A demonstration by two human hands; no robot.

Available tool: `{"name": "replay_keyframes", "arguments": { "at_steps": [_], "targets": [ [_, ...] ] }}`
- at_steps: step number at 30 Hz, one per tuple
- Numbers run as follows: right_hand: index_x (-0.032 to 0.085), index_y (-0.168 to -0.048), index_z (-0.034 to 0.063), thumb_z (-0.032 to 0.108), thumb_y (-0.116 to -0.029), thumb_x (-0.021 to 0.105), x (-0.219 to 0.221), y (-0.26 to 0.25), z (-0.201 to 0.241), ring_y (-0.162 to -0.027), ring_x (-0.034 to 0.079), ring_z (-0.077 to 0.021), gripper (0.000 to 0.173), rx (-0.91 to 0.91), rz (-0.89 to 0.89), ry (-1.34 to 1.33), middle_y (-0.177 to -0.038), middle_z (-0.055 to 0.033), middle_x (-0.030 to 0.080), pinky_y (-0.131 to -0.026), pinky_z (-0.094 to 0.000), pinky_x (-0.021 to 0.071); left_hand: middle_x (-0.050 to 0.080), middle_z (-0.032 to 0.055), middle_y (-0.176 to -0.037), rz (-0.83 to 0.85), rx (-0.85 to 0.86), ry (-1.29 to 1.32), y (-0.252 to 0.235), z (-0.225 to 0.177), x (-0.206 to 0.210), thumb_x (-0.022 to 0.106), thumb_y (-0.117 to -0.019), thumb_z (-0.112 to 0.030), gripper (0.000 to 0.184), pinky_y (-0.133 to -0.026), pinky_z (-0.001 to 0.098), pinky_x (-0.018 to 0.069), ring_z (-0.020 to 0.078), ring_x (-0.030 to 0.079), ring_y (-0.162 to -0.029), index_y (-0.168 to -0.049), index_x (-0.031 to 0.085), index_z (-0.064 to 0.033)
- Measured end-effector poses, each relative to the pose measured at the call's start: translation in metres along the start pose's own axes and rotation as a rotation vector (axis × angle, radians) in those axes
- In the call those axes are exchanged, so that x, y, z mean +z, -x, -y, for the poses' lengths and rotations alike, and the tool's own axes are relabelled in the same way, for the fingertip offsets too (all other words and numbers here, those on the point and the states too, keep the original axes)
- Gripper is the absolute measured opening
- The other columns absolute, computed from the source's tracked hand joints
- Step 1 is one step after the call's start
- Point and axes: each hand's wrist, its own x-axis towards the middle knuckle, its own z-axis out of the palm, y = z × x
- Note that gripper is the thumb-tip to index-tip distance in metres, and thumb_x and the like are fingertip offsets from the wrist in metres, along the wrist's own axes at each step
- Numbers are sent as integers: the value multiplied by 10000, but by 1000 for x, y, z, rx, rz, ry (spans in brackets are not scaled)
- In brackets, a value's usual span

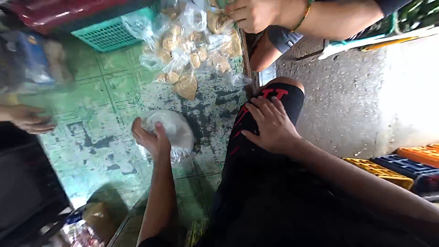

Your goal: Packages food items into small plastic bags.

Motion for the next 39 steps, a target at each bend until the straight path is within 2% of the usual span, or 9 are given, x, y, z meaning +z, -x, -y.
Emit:
{"name": "replay_keyframes", "arguments": {
  "at_steps": [3,7,11,17,30,33,35,36,39],
  "targets": [
    [593,-1400,70,595,-928,610,-3,-30,17,-1431,417,-418,706,1,197,109,-1444,-197,560,-1209,-643,232,523,217,-1476,-20,-62,-52,-28,-18,20,454,-994,-517,633,-1159,664,228,411,412,-1427,-1425,557,-66],
    [727,-1141,78,519,-952,595,4,-50,32,-1337,499,-387,498,-42,334,225,-1280,-151,652,-1152,-637,309,644,190,-1302,80,220,-36,-29,-19,23,449,-983,-528,582,-1133,657,278,397,524,-1310,-1255,670,-64],
    [715,-1183,89,436,-964,613,4,-57,40,-1320,530,-345,424,-10,287,187,-1251,-137,671,-1162,-554,349,714,97,-1227,80,434,71,2,-16,42,521,-923,-529,511,-1158,649,274,334,566,-1304,-1118,749,-115],
    [688,-1250,87,435,-1005,566,8,-74,62,-1241,599,-337,443,43,287,125,-1249,-150,678,-1129,-558,386,720,47,-1218,10,413,37,7,-16,52,478,-943,-535,499,-1168,621,258,290,570,-1301,-1120,748,-154],
    [702,-1204,102,391,-1005,592,5,-59,44,-1219,612,-281,367,24,146,38,-1208,-99,690,-1102,-494,436,741,87,-1133,23,402,74,2,-19,48,500,-939,-503,486,-1132,619,291,321,618,-1217,-1083,759,-117],
    [720,-1209,112,317,-987,613,6,-51,41,-1206,624,-266,320,-22,39,-48,-1200,-86,701,-1092,-481,456,723,138,-1074,115,211,341,-18,-32,20,600,-944,-285,439,-951,453,534,228,685,-1010,-1256,656,18],
    [728,-1198,107,235,-971,606,6,-46,35,-1211,628,-263,288,-42,-14,-88,-1206,-88,707,-1097,-477,458,684,170,-1073,8,166,438,-38,-58,4,635,-967,-147,434,-730,358,562,190,661,-846,-1348,561,47],
    [728,-1202,102,215,-972,603,5,-44,33,-1227,625,-264,285,-43,-19,-101,-1222,-92,705,-1110,-476,450,664,184,-1127,-27,205,408,-48,-72,0,633,-972,-136,435,-734,343,558,193,652,-878,-1356,549,50],
    [713,-1239,110,233,-985,602,3,-42,26,-1240,622,-264,303,-13,-12,-128,-1254,-90,698,-1109,-483,453,548,267,-1411,100,312,104,-91,-103,17,703,-935,-298,578,-1063,561,453,402,527,-1311,-1397,561,19]
  ]
}}
